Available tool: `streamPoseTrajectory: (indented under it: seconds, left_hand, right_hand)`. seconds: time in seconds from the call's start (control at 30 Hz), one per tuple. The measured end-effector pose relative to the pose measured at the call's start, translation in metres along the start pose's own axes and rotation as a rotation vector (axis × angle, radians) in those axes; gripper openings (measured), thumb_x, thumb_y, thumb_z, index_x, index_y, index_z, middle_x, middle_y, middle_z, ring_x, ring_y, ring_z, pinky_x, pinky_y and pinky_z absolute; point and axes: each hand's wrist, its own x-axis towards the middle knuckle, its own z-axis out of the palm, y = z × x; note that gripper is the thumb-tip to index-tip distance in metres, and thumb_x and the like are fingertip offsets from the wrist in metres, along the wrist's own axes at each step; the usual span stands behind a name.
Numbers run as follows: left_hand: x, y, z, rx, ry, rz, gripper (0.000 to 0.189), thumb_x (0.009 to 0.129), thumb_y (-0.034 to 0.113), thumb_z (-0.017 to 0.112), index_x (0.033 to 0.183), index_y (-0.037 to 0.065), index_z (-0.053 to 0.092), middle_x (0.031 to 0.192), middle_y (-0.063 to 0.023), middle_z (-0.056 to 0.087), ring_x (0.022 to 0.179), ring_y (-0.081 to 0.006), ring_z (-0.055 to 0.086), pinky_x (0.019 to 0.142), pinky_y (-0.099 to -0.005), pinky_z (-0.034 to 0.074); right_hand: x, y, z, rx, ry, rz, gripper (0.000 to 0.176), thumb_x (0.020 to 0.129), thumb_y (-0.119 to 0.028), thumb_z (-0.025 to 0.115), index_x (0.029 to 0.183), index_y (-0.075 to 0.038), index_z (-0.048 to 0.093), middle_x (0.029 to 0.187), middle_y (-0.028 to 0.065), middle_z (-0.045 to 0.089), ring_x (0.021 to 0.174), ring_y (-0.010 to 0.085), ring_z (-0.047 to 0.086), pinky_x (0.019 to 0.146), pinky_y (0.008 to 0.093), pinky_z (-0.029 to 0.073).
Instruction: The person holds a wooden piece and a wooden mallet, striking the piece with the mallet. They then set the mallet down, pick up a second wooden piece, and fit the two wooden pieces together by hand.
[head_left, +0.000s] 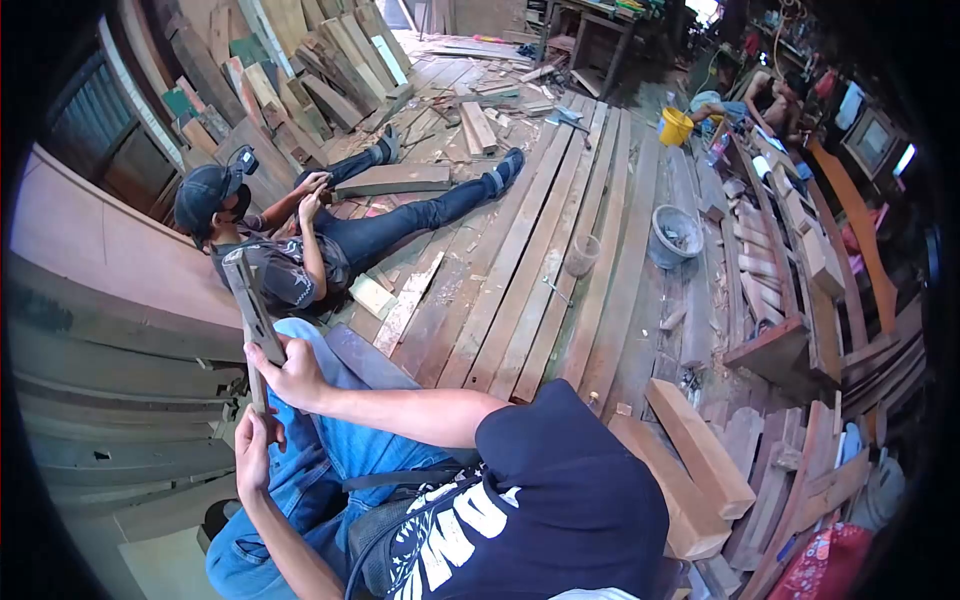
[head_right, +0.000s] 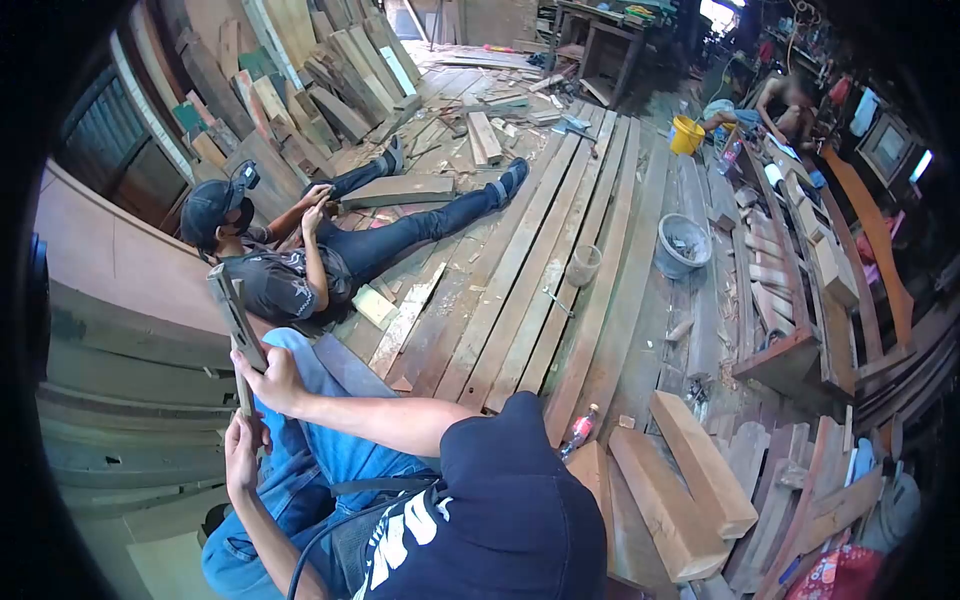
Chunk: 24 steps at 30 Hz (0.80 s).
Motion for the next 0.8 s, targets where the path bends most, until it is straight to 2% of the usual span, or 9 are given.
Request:
streamPoseTrajectory:
  seconds: [0.07,0.17,0.23,0.43,0.47,0.6,0.67,0.73,0.8]
  left_hand:
    - [0.005,0.011,0.013,0.007,0.116,0.021,0.045,0.110,0.045,0.042,0.112,0.003,0.058,0.068,0.0042,0.041,0.056,-0.0038,0.038,0.048,-0.0212,0.033]
    - [0.008,0.022,0.023,0.073,0.180,0.002,0.043,0.111,0.043,0.041,0.112,0.005,0.060,0.064,0.0068,0.039,0.053,-0.0032,0.036,0.048,-0.0215,0.031]
    - [0.009,0.016,0.030,0.069,0.203,0.018,0.040,0.111,0.041,0.041,0.111,0.005,0.060,0.062,0.0082,0.036,0.051,-0.0017,0.032,0.046,-0.0201,0.027]
    - [-0.008,-0.006,0.043,0.155,0.209,0.084,0.034,0.112,0.034,0.042,0.107,0.005,0.060,0.061,0.0096,0.031,0.048,0.0005,0.028,0.043,-0.0206,0.021]
    - [-0.011,-0.010,0.046,0.168,0.210,0.072,0.032,0.112,0.032,0.043,0.106,0.005,0.059,0.060,0.0098,0.031,0.048,0.0007,0.028,0.043,-0.0211,0.020]
    - [-0.021,-0.014,0.065,0.273,0.189,0.025,0.027,0.110,0.025,0.048,0.104,0.002,0.061,0.064,0.0088,0.036,0.053,-0.0009,0.030,0.047,-0.0233,0.022]
    - [-0.022,-0.007,0.082,0.317,0.174,0.026,0.029,0.109,0.022,0.051,0.119,-0.002,0.063,0.066,0.0067,0.040,0.057,-0.0039,0.035,0.050,-0.0252,0.028]
    - [-0.021,-0.007,0.094,0.418,0.154,0.040,0.038,0.107,0.019,0.053,0.138,-0.002,0.058,0.070,0.0014,0.051,0.059,-0.0071,0.038,0.052,-0.0272,0.033]
    - [-0.021,0.004,0.110,0.532,0.118,0.088,0.041,0.105,0.015,0.054,0.145,0.004,0.054,0.073,-0.0083,0.058,0.061,-0.0092,0.039,0.055,-0.0290,0.038]
  right_hand:
    - [0.003,0.007,0.002,0.017,0.002,-0.033,0.034,0.097,-0.032,0.070,0.089,0.001,0.070,0.064,0.0092,0.065,0.059,0.0130,0.059,0.055,0.0364,0.045]
    - [0.011,0.003,-0.004,-0.018,-0.028,-0.015,0.037,0.096,-0.034,0.070,0.088,0.002,0.071,0.065,0.0110,0.067,0.059,0.0160,0.062,0.056,0.0386,0.046]
    - [0.020,0.002,-0.011,-0.076,-0.056,0.005,0.033,0.095,-0.030,0.071,0.085,0.001,0.071,0.068,0.0067,0.068,0.063,0.0092,0.059,0.058,0.0331,0.047]
    - [0.036,-0.021,-0.056,-0.375,-0.442,0.192,0.039,0.087,-0.036,0.076,0.090,0.002,0.072,0.079,0.0165,0.072,0.076,0.0215,0.071,0.073,0.0383,0.054]
    - [0.033,-0.026,-0.069,-0.439,-0.493,0.131,0.049,0.089,-0.044,0.074,0.096,0.004,0.072,0.083,0.0195,0.072,0.082,0.0284,0.072,0.076,0.0402,0.055]
    - [0.014,-0.047,-0.118,-0.557,-0.658,0.159,0.059,0.091,-0.051,0.068,0.114,0.003,0.068,0.089,0.0236,0.072,0.087,0.0362,0.072,0.080,0.0437,0.055]
    - [-0.002,-0.049,-0.144,-0.731,-0.665,0.152,0.071,0.094,-0.054,0.063,0.138,0.002,0.053,0.092,0.0268,0.071,0.091,0.0427,0.070,0.083,0.0479,0.054]
    - [-0.010,-0.085,-0.163,-0.812,-0.700,0.261,0.068,0.096,-0.049,0.061,0.146,-0.006,0.045,0.096,0.0283,0.071,0.093,0.0446,0.070,0.084,0.0504,0.054]
    - [-0.018,-0.103,-0.181,-0.892,-0.737,0.371,0.069,0.098,-0.045,0.060,0.155,-0.014,0.037,0.100,0.0299,0.070,0.094,0.0466,0.069,0.085,0.0529,0.054]
